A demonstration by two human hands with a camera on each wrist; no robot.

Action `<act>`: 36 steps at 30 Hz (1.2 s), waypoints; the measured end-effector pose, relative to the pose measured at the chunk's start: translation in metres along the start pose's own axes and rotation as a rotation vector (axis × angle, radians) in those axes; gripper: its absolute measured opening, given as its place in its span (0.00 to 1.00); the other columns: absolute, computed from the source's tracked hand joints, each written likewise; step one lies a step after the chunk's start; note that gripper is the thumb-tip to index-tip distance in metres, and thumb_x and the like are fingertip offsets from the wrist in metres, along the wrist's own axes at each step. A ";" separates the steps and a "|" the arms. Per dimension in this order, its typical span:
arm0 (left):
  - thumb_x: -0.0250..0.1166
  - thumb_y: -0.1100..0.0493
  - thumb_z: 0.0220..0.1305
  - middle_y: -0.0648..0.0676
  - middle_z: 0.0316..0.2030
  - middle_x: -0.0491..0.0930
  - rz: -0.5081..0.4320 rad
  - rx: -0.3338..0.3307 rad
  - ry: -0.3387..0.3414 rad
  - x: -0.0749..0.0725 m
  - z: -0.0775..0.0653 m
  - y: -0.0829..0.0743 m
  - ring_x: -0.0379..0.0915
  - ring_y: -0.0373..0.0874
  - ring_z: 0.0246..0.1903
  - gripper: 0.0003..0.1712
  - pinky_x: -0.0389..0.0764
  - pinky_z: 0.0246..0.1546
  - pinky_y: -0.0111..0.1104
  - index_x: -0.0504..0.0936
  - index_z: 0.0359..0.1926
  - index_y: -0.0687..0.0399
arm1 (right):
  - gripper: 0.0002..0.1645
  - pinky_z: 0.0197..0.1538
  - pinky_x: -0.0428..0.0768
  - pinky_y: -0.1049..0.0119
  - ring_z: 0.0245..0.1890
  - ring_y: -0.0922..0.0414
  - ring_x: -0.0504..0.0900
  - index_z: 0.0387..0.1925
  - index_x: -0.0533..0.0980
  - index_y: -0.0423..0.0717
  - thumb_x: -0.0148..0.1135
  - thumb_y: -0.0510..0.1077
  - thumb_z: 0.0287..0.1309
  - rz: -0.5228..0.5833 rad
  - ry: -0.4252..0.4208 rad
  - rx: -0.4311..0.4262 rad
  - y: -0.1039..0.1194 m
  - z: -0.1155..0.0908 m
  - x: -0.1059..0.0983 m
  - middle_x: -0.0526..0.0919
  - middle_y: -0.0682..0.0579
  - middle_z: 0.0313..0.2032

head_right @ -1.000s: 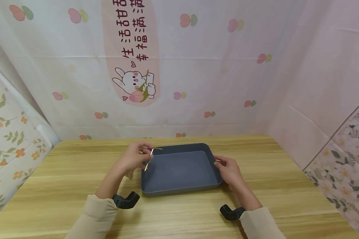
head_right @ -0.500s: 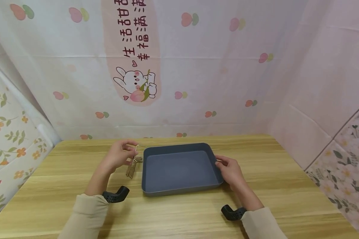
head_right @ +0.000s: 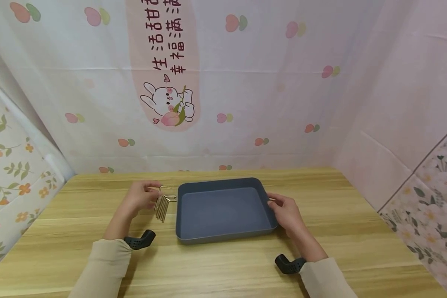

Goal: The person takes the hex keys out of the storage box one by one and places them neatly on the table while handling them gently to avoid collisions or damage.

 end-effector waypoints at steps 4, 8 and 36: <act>0.64 0.69 0.66 0.68 0.47 0.84 0.037 -0.016 -0.010 0.000 0.002 0.007 0.80 0.46 0.33 0.18 0.84 0.24 0.33 0.81 0.57 0.66 | 0.26 0.61 0.78 0.55 0.65 0.39 0.74 0.71 0.68 0.37 0.50 0.42 0.76 -0.009 -0.002 -0.006 0.001 0.001 0.000 0.73 0.32 0.66; 0.64 0.69 0.66 0.67 0.46 0.84 0.071 -0.016 -0.020 -0.001 0.005 0.013 0.79 0.43 0.30 0.17 0.82 0.22 0.32 0.81 0.55 0.66 | 0.26 0.59 0.79 0.56 0.64 0.39 0.74 0.71 0.68 0.37 0.50 0.42 0.77 -0.011 0.001 -0.007 0.001 0.001 0.000 0.73 0.31 0.66; 0.64 0.69 0.64 0.70 0.45 0.85 0.168 -0.006 -0.034 0.004 0.005 0.012 0.83 0.46 0.31 0.16 0.86 0.24 0.35 0.82 0.53 0.68 | 0.26 0.60 0.78 0.57 0.65 0.39 0.74 0.70 0.69 0.36 0.51 0.40 0.76 -0.008 -0.002 -0.013 0.001 0.001 0.000 0.73 0.32 0.66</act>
Point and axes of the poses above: each hand's wrist, its own z-axis towards the middle knuckle, its own x-axis out of the palm, y = z × x, the point moved 6 cm from there along z, towards the middle knuckle
